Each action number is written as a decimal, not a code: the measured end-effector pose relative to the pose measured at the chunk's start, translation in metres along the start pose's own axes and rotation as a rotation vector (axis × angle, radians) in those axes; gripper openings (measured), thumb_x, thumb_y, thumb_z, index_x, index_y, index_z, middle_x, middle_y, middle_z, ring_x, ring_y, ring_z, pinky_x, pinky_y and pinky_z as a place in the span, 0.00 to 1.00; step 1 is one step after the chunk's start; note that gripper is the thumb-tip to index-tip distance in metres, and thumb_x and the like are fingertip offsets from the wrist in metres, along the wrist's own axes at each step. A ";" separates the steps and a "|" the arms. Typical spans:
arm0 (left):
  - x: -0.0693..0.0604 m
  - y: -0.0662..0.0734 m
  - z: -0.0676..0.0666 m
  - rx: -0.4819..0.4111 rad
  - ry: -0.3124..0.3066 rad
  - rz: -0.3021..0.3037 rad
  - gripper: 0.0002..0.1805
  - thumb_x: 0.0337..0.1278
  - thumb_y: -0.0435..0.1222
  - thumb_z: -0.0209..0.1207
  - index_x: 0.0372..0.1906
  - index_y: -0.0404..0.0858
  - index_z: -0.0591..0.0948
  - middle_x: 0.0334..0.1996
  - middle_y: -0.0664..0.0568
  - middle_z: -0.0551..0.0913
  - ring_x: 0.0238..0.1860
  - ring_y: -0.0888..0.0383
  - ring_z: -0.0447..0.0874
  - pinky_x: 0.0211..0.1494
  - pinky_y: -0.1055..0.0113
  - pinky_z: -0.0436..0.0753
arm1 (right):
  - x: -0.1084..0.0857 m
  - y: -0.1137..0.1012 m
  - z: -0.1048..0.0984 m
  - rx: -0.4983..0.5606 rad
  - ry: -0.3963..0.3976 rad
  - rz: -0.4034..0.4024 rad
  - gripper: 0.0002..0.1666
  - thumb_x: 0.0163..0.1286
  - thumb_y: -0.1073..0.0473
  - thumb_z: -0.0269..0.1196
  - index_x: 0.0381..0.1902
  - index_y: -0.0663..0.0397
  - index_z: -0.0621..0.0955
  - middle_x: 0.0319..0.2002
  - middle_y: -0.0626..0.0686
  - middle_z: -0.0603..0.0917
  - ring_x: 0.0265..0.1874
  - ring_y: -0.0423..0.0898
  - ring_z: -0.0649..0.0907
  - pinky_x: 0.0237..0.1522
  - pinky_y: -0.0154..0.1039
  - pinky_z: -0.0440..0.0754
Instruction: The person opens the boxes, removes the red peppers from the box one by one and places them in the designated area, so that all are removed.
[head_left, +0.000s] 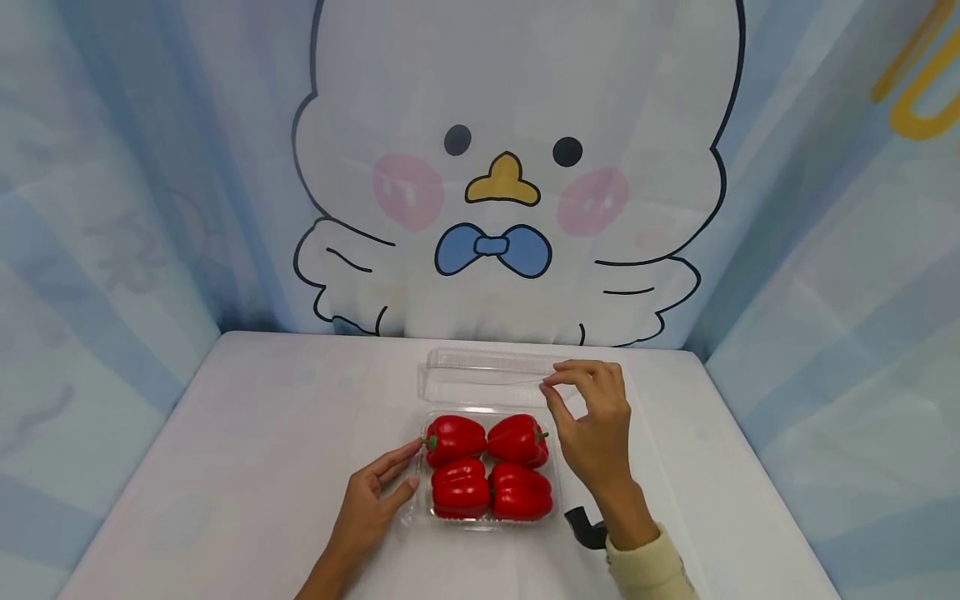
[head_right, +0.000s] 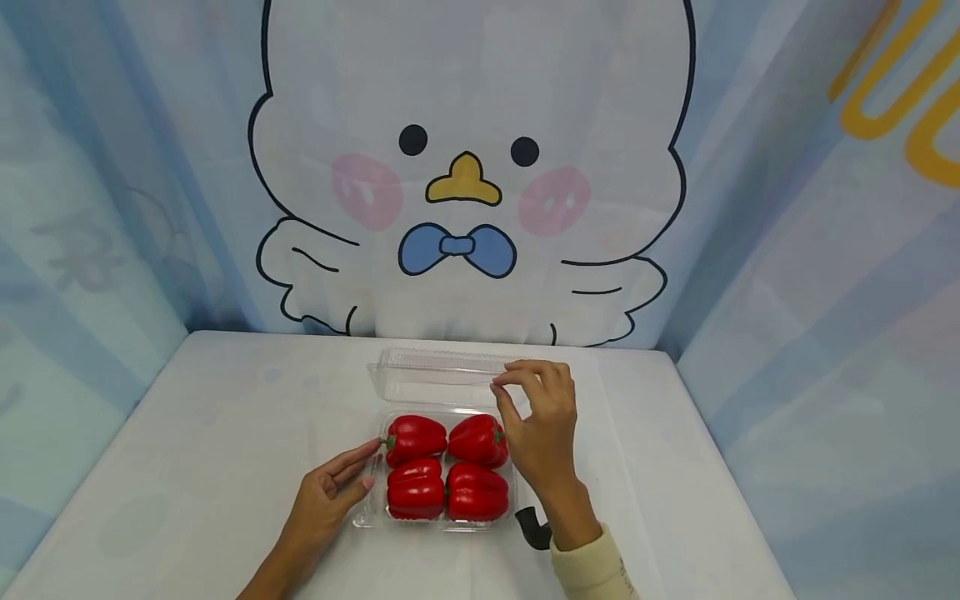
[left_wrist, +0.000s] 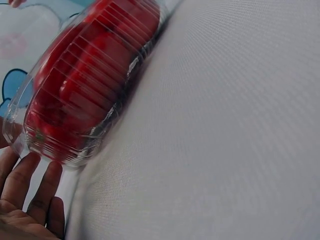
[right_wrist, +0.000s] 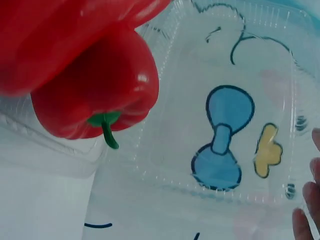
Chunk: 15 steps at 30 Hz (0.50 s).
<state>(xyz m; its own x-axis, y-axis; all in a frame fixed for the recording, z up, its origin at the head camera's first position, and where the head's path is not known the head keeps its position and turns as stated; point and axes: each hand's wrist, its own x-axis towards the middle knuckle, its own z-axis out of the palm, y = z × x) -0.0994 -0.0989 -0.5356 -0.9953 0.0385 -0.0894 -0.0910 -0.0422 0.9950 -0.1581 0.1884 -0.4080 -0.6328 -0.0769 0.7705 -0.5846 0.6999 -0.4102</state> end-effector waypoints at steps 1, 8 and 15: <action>0.000 0.000 0.000 -0.002 0.000 -0.001 0.27 0.69 0.30 0.67 0.70 0.45 0.81 0.70 0.56 0.82 0.75 0.59 0.76 0.68 0.84 0.73 | 0.001 0.002 -0.001 0.000 0.005 0.005 0.08 0.63 0.69 0.76 0.39 0.57 0.90 0.50 0.57 0.89 0.53 0.55 0.80 0.54 0.47 0.77; 0.000 0.001 0.001 -0.002 -0.009 0.013 0.27 0.69 0.31 0.67 0.71 0.43 0.81 0.71 0.54 0.82 0.76 0.54 0.76 0.70 0.80 0.74 | 0.002 0.017 -0.004 0.018 0.047 0.068 0.09 0.64 0.69 0.76 0.42 0.57 0.90 0.53 0.57 0.87 0.57 0.55 0.82 0.59 0.35 0.77; -0.002 0.004 0.001 0.010 -0.005 0.018 0.27 0.69 0.31 0.68 0.70 0.43 0.81 0.71 0.54 0.82 0.76 0.54 0.75 0.69 0.83 0.73 | 0.001 0.028 0.000 0.057 0.043 0.159 0.09 0.67 0.67 0.74 0.45 0.55 0.90 0.55 0.56 0.86 0.59 0.51 0.84 0.62 0.17 0.74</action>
<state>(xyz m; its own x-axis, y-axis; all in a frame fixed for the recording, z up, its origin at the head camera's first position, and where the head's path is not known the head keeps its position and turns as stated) -0.0977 -0.0980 -0.5312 -0.9965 0.0427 -0.0714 -0.0729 -0.0331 0.9968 -0.1750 0.2081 -0.4185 -0.6978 0.0624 0.7136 -0.5080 0.6592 -0.5544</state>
